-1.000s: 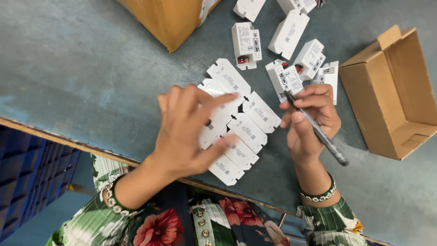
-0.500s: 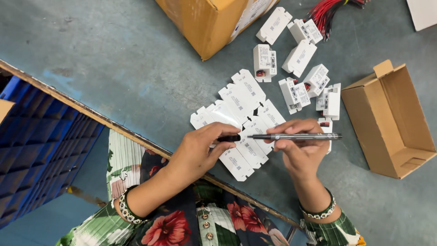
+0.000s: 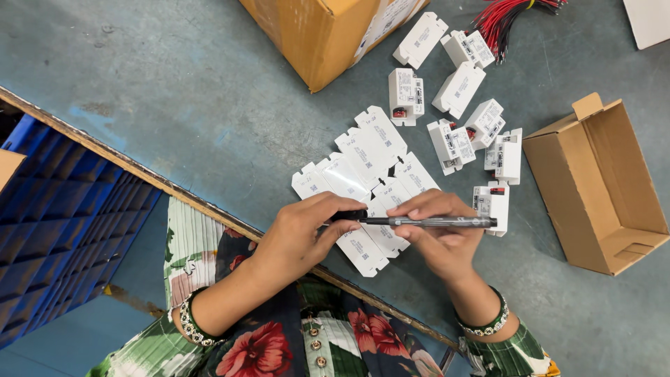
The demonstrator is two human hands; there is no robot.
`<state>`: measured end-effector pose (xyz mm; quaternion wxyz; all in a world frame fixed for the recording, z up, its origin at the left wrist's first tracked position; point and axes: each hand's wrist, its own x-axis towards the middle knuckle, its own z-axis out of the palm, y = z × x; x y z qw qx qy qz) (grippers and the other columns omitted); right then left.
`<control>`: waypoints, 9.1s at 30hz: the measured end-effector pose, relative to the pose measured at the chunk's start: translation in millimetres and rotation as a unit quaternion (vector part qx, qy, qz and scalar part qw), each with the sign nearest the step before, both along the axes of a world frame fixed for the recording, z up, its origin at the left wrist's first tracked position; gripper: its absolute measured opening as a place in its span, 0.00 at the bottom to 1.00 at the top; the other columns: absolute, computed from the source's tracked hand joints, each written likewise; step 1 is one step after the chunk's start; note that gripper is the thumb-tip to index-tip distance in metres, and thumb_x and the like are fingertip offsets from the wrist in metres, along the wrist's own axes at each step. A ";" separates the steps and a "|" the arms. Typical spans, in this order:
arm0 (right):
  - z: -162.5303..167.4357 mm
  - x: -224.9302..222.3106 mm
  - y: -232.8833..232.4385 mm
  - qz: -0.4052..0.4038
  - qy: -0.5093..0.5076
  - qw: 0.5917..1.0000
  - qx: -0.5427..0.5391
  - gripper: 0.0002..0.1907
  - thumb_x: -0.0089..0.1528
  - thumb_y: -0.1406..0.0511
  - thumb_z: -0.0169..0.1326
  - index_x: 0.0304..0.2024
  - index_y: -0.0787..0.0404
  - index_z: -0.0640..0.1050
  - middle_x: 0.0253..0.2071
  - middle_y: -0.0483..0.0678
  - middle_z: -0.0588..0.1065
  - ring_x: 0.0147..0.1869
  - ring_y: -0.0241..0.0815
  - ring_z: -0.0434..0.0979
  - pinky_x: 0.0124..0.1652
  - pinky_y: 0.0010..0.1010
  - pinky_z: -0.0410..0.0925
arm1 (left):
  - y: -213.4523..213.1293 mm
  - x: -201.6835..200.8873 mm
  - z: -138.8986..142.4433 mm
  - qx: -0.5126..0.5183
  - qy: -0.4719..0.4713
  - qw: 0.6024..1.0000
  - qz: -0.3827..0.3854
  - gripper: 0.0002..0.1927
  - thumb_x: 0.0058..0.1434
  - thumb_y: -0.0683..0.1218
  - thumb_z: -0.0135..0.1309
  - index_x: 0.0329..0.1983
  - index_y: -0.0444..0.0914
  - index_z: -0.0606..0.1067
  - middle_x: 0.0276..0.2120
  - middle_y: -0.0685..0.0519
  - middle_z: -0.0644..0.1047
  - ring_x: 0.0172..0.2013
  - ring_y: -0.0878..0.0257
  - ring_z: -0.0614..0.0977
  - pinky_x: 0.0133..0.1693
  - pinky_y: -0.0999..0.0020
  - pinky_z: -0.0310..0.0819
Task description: The person arranges small white boxes on a table, writes on them with a black marker, and places the labeled boxes into a cardboard box. The person repeats this process with additional boxes throughout the clip.
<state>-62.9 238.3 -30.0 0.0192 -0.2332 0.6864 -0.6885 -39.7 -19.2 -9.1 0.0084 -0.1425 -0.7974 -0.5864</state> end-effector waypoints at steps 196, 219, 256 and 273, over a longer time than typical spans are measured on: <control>44.8 -22.4 171.9 -0.649 0.123 0.648 0.379 0.29 0.66 0.53 0.62 0.62 0.63 0.75 0.61 0.52 0.67 0.66 0.53 0.65 0.61 0.48 0.56 | 277.3 -236.5 101.0 -0.296 0.362 0.859 -0.209 0.31 0.64 0.56 0.59 0.69 0.47 0.69 0.56 0.54 0.77 0.56 0.52 0.72 0.54 0.49 0.61; 17.6 -27.9 60.0 -0.155 0.031 0.952 0.261 0.22 0.63 0.63 0.58 0.60 0.57 0.77 0.65 0.52 0.75 0.70 0.46 0.72 0.64 0.34 0.64 | 92.9 -154.4 31.0 -0.342 0.248 0.887 -0.183 0.29 0.59 0.69 0.53 0.54 0.47 0.80 0.55 0.56 0.76 0.64 0.46 0.65 0.60 0.41 0.52; -11.1 60.7 -70.1 -0.217 0.057 0.933 0.283 0.26 0.54 0.66 0.68 0.54 0.61 0.77 0.53 0.52 0.75 0.57 0.48 0.77 0.55 0.36 0.72 | -35.6 -106.7 -39.3 0.184 -0.060 0.972 -0.134 0.30 0.54 0.45 0.62 0.57 0.39 0.63 0.50 0.45 0.68 0.52 0.50 0.78 0.52 0.57 0.74; 16.8 41.5 -78.1 -0.268 0.215 0.864 0.367 0.21 0.53 0.63 0.69 0.48 0.54 0.81 0.56 0.48 0.74 0.55 0.47 0.74 0.55 0.37 0.65 | -57.4 -41.4 -20.7 -0.208 0.222 0.941 -0.149 0.52 0.47 0.72 0.62 0.67 0.37 0.65 0.64 0.40 0.67 0.66 0.43 0.64 0.65 0.43 0.44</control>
